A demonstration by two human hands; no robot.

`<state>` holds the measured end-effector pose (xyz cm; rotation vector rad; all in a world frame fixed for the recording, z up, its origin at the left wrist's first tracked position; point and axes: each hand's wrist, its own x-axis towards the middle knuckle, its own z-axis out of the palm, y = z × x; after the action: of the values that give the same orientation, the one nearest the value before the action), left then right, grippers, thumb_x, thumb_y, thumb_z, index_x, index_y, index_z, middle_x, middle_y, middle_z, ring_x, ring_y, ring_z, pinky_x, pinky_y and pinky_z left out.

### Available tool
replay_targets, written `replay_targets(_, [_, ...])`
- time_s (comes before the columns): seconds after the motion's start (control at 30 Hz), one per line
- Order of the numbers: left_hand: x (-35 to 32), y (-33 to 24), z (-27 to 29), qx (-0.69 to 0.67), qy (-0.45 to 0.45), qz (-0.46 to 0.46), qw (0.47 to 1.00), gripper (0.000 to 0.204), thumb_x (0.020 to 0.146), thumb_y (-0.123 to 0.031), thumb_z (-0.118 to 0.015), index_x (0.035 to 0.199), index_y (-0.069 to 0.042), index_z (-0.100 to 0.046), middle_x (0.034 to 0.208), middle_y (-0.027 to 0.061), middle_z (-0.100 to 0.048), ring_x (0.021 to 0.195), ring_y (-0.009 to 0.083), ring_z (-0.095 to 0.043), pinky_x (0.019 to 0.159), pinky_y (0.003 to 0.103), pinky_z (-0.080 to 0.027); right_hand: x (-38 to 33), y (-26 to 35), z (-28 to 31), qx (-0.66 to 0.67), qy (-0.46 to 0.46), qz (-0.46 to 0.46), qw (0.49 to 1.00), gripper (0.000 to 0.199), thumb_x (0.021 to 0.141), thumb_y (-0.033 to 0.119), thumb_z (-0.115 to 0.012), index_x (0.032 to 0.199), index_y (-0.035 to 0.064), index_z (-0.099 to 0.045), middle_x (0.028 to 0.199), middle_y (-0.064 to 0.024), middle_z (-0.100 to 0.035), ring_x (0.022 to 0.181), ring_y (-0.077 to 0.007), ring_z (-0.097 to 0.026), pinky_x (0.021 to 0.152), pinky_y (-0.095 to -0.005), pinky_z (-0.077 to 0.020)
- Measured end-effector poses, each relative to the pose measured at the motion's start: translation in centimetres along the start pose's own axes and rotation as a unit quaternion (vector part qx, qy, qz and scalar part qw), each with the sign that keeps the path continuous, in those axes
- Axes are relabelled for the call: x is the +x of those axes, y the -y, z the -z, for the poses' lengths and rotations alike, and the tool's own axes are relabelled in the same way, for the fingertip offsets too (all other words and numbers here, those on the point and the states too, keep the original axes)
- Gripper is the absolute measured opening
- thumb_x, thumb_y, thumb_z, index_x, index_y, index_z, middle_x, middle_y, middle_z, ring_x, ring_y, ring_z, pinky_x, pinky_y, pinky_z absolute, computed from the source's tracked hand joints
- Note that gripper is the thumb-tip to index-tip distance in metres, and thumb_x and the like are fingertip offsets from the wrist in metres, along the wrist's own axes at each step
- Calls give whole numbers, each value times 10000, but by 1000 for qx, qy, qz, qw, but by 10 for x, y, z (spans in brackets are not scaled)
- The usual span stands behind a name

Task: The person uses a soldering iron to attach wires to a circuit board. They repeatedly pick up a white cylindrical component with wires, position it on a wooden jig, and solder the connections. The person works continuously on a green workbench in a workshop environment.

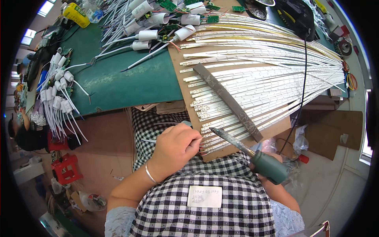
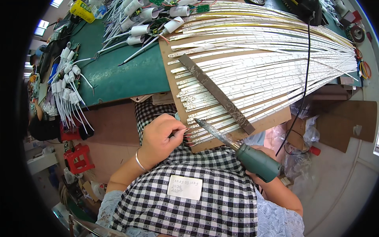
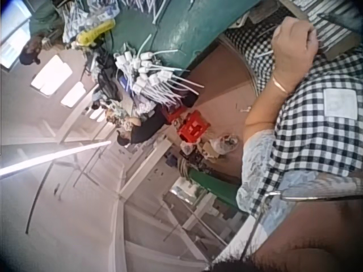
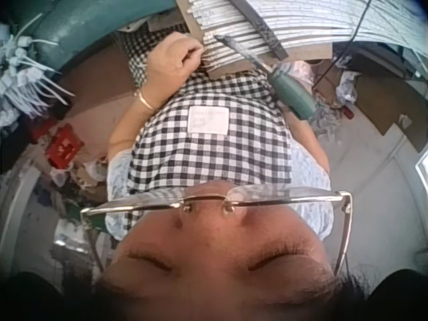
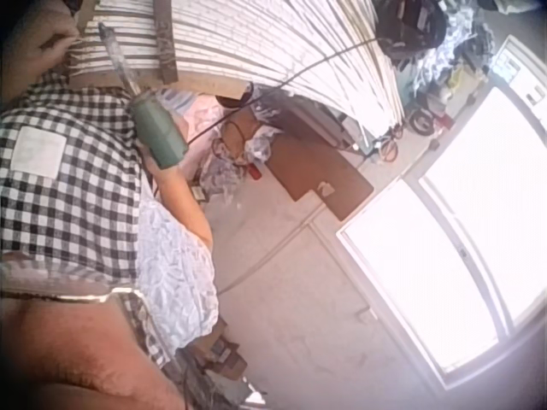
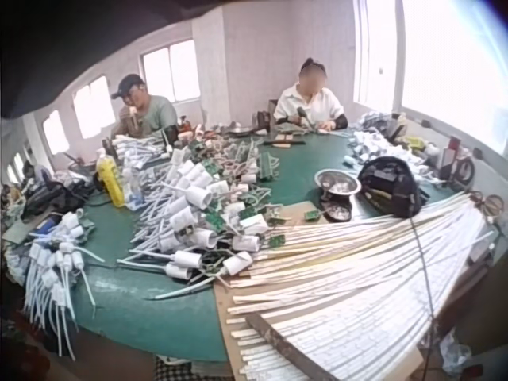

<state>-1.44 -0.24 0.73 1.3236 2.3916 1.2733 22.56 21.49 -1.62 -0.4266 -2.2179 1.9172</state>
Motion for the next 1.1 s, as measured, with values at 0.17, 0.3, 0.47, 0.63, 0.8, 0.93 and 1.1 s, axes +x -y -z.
replay_targets(0.17, [1, 6, -6, 85, 4, -54, 995, 180, 688, 4, -731, 840, -68, -667, 744, 51, -618, 613, 215, -568, 567, 323, -436, -5, -22, -3, 85, 8, 53, 995, 469, 810, 254, -783, 1120, -32, -577, 1038, -161, -647, 937, -241, -645, 823, -341, -514])
replay_targets(0.3, [-1, 8, -5, 94, -2, -67, 993, 206, 675, -9, -752, 853, -76, -672, 750, 38, -611, 609, 211, -540, 581, 325, -414, 3, -14, 2, 39, 65, 56, 996, 489, 812, 273, -788, 1124, -33, -566, 1070, -175, -640, 952, -250, -638, 832, -351, -511])
replay_targets(0.47, [-4, 11, -6, 112, 3, -105, 988, 262, 653, -1, -761, 889, -79, -678, 762, 12, -580, 625, 201, -531, 589, 319, -407, 12, -17, -6, 99, 52, 108, 988, 477, 797, 342, -801, 1030, -32, -621, 919, -153, -671, 786, -245, -659, 700, -336, -533])
replay_targets(0.63, [-4, 13, -6, 106, 8, -119, 987, 296, 640, 7, -762, 914, -66, -679, 766, 6, -565, 626, 190, -525, 593, 318, -405, 18, -20, -12, 74, 30, 162, 983, 559, 772, 390, -819, 1032, -61, -616, 816, -148, -671, 682, -245, -666, 612, -328, -535])
replay_targets(0.8, [-4, 14, -6, 104, 18, -122, 987, 297, 637, 10, -758, 915, -57, -677, 767, 13, -561, 631, 194, -525, 596, 322, -410, 6, -24, -5, 39, 57, 98, 993, 648, 777, 413, -808, 1086, -108, -579, 903, -189, -665, 720, -241, -680, 637, -333, -545])
replay_targets(0.93, [-3, 12, -5, 111, 23, -125, 986, 285, 643, 15, -749, 911, -48, -674, 757, 22, -550, 630, 199, -518, 595, 321, -413, 3, -21, -4, 14, 70, 71, 995, 662, 791, 428, -789, 1121, -96, -554, 935, -202, -660, 741, -246, -689, 649, -330, -547])
replay_targets(1.1, [-1, 12, -6, 116, 24, -135, 984, 269, 651, 14, -740, 907, -37, -673, 749, 28, -541, 628, 201, -511, 592, 318, -412, 4, -17, -8, -8, 55, 90, 994, 535, 830, 370, -765, 1085, -57, -570, 919, -192, -668, 747, -257, -688, 664, -328, -546])
